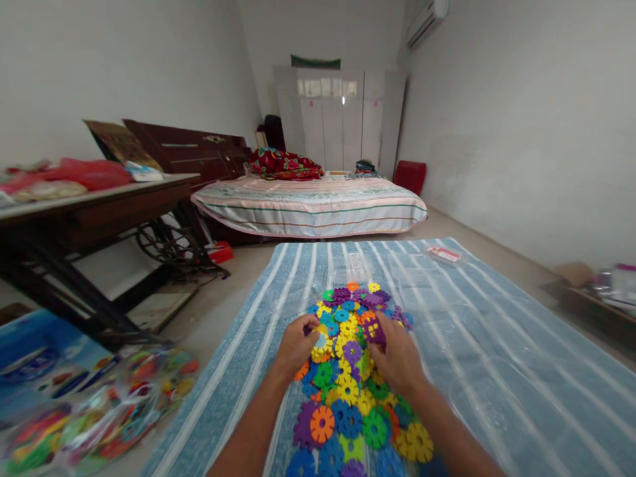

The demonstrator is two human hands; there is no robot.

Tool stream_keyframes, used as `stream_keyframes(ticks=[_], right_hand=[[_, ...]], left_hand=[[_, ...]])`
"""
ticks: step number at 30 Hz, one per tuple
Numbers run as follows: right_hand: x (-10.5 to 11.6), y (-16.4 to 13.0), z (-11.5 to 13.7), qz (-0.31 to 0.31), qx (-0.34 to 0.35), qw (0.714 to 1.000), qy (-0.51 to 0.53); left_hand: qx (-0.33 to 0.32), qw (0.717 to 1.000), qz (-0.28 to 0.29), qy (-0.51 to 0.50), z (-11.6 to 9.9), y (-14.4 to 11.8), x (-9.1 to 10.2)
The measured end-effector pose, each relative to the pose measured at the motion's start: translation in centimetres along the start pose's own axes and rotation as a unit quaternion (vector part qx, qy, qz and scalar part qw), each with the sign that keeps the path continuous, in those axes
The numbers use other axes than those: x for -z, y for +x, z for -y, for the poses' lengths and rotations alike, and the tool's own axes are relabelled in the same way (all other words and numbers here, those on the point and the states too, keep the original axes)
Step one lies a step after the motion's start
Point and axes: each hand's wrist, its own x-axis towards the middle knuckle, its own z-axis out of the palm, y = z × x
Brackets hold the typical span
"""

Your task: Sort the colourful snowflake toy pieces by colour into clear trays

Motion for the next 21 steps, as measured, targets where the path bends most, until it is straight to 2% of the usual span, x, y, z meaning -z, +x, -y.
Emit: stream_keyframes(ticks=[5, 9, 12, 15, 18, 21], right_hand=[[-1.1, 6.6, -0.5, 0.045, -0.086, 0.994, -0.055], [-2.5, 7.8, -0.2, 0.068, -0.098, 0.991, -0.059], [-2.9, 6.4, 0.5, 0.087, -0.07, 0.993, -0.048], [-2.3, 3.7, 1.2, 0.101, -0.044, 0.993, -0.035], [-1.3, 0.7, 1.5, 0.098, -0.007, 0.995, 0.012], [-0.4, -2.3, 1.6, 0.067, 0.038, 0.995, 0.064]], left_hand=[[0.041, 0.995, -0.058, 0.075, 0.1, -0.3, -0.6], [0.038, 0.996, -0.06, 0.054, 0.6, -0.5, -1.3], [0.013, 0.999, -0.03, 0.009, 0.7, -0.6, -1.8], [-0.022, 1.0, -0.009, -0.016, 0.4, -0.9, -2.2], [-0.04, 0.999, -0.018, -0.006, -0.5, -1.2, -2.7], [-0.037, 0.998, -0.046, 0.021, -1.6, -1.5, -3.3]])
